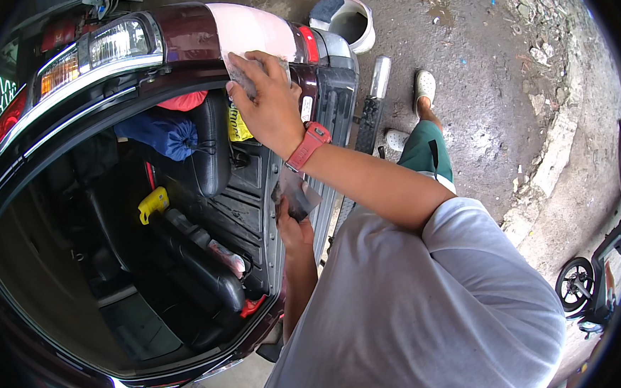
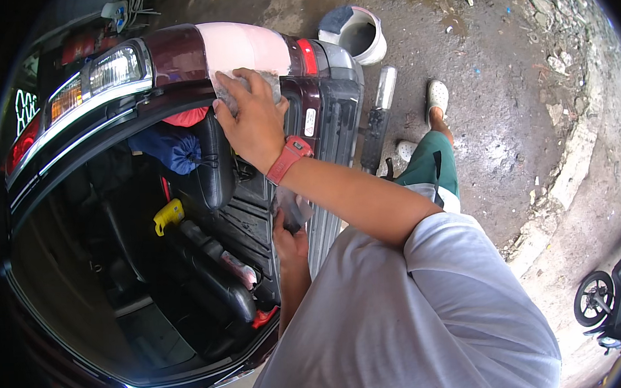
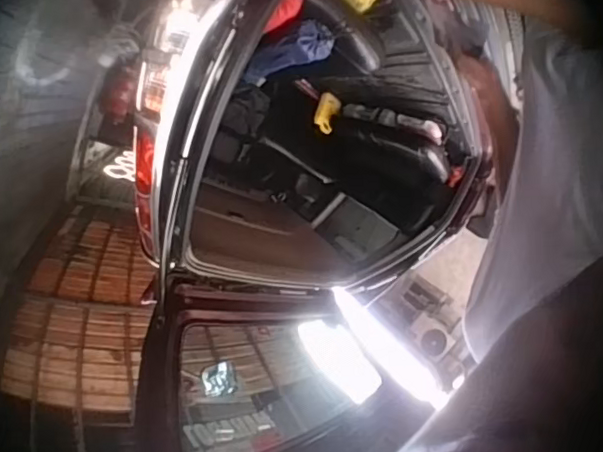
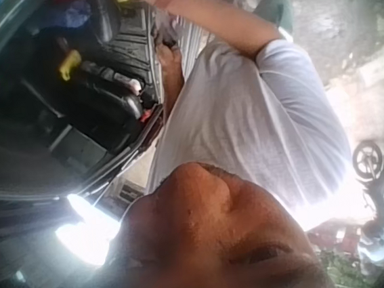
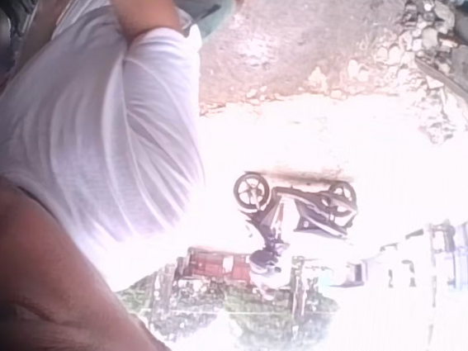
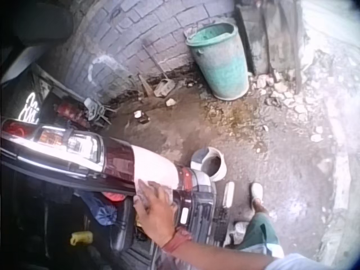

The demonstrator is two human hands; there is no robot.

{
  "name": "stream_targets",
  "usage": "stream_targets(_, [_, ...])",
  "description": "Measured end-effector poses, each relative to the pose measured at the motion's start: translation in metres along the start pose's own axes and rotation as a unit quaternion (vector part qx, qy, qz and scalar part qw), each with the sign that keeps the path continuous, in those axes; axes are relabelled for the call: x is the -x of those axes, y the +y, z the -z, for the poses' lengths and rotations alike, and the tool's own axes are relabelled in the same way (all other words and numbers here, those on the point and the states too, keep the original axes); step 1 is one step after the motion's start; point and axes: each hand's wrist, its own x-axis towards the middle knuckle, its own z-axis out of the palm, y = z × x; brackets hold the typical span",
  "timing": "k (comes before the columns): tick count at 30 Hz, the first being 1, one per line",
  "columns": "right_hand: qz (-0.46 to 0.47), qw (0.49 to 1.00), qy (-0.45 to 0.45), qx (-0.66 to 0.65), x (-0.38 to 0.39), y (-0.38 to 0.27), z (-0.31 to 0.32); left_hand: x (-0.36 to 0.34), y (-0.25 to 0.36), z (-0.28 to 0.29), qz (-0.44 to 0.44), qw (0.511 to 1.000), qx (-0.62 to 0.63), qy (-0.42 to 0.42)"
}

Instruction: The person sands the rear quarter panel of a maroon car using a sanding block. They repeatedly rub the sandpaper against the surface, focusing on a specific area near the taillight. The person occasionally pauses to inspect the sandpaper and the car's surface before resuming the sanding motion.

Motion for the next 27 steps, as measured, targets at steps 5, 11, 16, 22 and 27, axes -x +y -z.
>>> stream_targets(5, [0.02,0.999,-0.017,0.048,0.011,0.003,0.006,-0.003,-0.003,-0.003,0.015,1.0,-0.013,0.006])
stream_targets(11, [-0.011,0.999,-0.014,-0.027,0.006,0.031,0.012,-0.007,0.001,-0.005,0.005,1.0,-0.01,-0.018])
stream_targets(16, [0.002,1.0,-0.014,-0.017,-0.003,0.036,0.012,-0.001,0.004,-0.008,0.012,0.999,-0.021,0.021])
stream_targets(22, [0.035,0.999,-0.014,-0.01,0.003,0.043,0.006,-0.001,-0.002,-0.006,0.009,1.0,-0.016,-0.015])
stream_targets(27, [0.059,0.998,-0.011,0.014,0.009,0.055,0.016,-0.004,-0.002,-0.011,0.013,0.999,-0.017,-0.031])
